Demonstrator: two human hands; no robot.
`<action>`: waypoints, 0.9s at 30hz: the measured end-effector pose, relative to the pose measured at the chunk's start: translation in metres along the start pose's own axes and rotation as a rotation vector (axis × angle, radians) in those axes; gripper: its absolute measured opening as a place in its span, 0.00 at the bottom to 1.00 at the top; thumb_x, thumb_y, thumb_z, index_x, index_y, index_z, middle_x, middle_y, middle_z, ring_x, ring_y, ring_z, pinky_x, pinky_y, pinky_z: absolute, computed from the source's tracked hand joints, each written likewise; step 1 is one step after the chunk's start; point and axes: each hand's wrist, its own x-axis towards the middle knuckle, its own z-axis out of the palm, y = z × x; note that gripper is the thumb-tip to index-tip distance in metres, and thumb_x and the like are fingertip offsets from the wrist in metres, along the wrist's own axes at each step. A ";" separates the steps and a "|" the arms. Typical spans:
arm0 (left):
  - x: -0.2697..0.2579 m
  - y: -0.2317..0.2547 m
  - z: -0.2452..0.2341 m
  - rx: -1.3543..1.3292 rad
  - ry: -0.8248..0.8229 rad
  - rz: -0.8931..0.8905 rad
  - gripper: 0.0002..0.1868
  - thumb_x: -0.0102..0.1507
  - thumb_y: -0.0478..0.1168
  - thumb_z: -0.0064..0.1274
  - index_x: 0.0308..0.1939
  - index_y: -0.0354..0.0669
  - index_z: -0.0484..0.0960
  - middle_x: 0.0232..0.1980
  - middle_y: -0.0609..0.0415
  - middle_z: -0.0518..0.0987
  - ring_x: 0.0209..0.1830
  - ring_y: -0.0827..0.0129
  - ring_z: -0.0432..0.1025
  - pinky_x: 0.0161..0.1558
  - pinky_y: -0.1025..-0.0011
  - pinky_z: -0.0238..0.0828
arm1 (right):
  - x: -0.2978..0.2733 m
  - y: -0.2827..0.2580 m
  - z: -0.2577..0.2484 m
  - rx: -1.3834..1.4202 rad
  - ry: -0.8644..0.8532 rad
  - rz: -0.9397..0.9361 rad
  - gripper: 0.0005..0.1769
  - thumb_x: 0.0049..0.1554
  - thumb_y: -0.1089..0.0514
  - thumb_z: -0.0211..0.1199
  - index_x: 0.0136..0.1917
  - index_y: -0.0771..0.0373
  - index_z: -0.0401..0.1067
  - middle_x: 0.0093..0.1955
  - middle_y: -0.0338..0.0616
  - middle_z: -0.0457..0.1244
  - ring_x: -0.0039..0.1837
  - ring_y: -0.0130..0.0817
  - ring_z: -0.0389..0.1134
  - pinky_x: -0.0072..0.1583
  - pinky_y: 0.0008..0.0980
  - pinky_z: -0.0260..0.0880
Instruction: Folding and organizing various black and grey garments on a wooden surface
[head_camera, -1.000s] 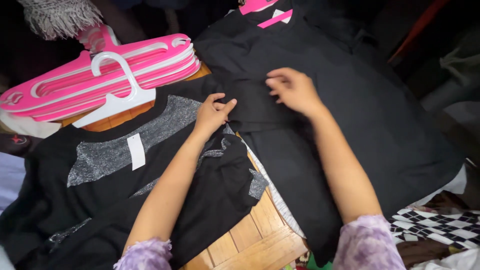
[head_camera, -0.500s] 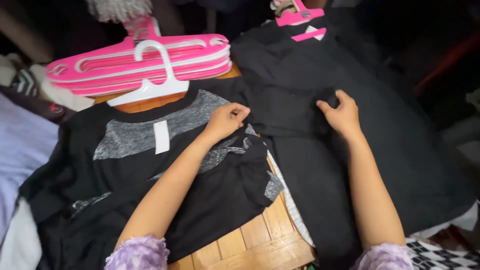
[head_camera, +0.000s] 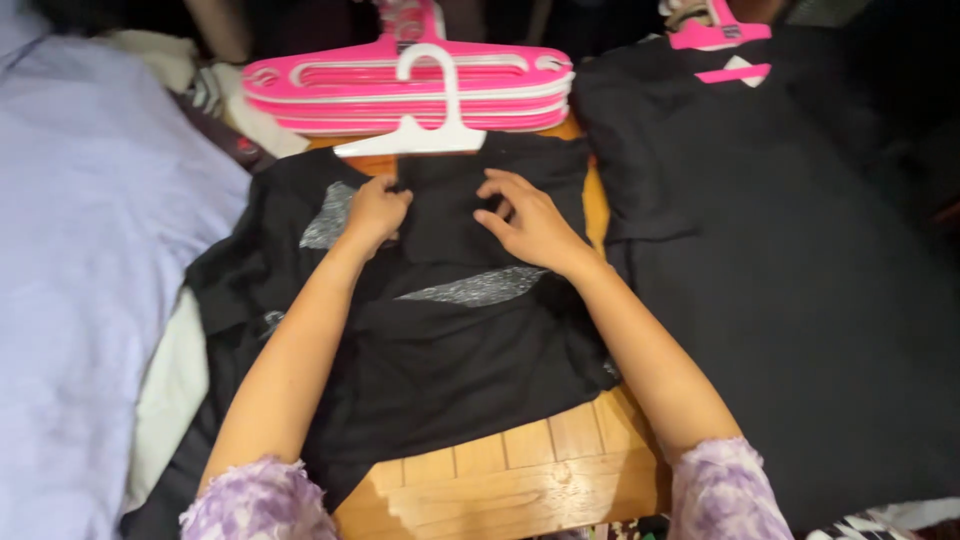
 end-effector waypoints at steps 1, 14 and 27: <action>-0.005 -0.008 -0.010 -0.003 0.014 -0.012 0.23 0.62 0.49 0.60 0.58 0.45 0.83 0.44 0.50 0.86 0.40 0.55 0.82 0.23 0.57 0.80 | -0.002 0.001 0.005 0.006 -0.015 -0.010 0.16 0.59 0.61 0.67 0.60 0.62 0.72 0.70 0.59 0.61 0.48 0.46 0.75 0.38 0.35 0.79; -0.046 -0.059 -0.216 0.790 0.149 0.262 0.18 0.61 0.47 0.56 0.48 0.40 0.88 0.40 0.40 0.85 0.46 0.43 0.81 0.46 0.47 0.80 | 0.055 -0.088 0.117 -0.188 -0.382 -0.120 0.15 0.58 0.55 0.67 0.56 0.62 0.76 0.55 0.53 0.70 0.55 0.51 0.73 0.57 0.48 0.74; -0.044 -0.059 -0.181 0.424 -0.094 0.054 0.25 0.62 0.48 0.51 0.54 0.30 0.84 0.49 0.31 0.83 0.57 0.35 0.76 0.56 0.40 0.73 | 0.134 -0.049 0.189 -0.439 -0.138 0.054 0.34 0.58 0.42 0.67 0.69 0.64 0.64 0.61 0.60 0.64 0.66 0.61 0.66 0.67 0.55 0.65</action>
